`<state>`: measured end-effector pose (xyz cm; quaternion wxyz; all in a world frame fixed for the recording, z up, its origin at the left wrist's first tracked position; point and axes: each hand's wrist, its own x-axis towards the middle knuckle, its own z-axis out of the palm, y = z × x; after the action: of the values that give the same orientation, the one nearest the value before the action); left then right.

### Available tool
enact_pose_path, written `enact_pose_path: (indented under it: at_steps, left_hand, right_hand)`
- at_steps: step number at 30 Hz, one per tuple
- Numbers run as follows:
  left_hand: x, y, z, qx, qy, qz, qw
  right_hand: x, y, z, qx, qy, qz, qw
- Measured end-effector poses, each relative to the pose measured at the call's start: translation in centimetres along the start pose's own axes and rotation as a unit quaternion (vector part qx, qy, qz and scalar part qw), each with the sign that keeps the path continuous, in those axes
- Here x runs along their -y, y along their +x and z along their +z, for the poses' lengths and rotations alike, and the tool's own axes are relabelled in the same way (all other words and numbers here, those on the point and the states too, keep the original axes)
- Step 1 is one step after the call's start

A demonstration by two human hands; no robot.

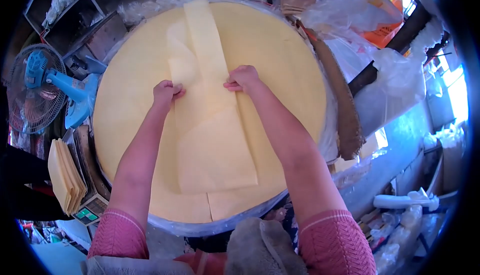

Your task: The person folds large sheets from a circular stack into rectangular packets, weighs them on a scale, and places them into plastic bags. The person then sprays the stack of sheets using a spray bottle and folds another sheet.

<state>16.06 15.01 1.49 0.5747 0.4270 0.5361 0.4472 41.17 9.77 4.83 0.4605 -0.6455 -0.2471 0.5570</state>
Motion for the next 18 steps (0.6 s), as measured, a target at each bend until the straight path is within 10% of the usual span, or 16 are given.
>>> enact_pose_path:
  at_steps: [4, 9, 18]
  left_hand:
    - [3.1, -1.7, -1.6, -0.024, 0.128, 0.196, 0.972]
    - [2.9, -5.8, -4.2, 0.076, 0.477, 0.422, 0.767]
    - [4.6, -21.7, -3.4, 0.125, 0.351, 0.301, 0.878]
  right_hand:
    - [-2.2, 0.7, -1.1, 0.025, 0.1, -0.022, 0.994]
    - [-4.8, 0.2, -2.9, 0.017, -0.02, -0.137, 0.99]
    - [-7.3, -18.2, -3.6, -0.012, -0.287, -0.127, 0.949]
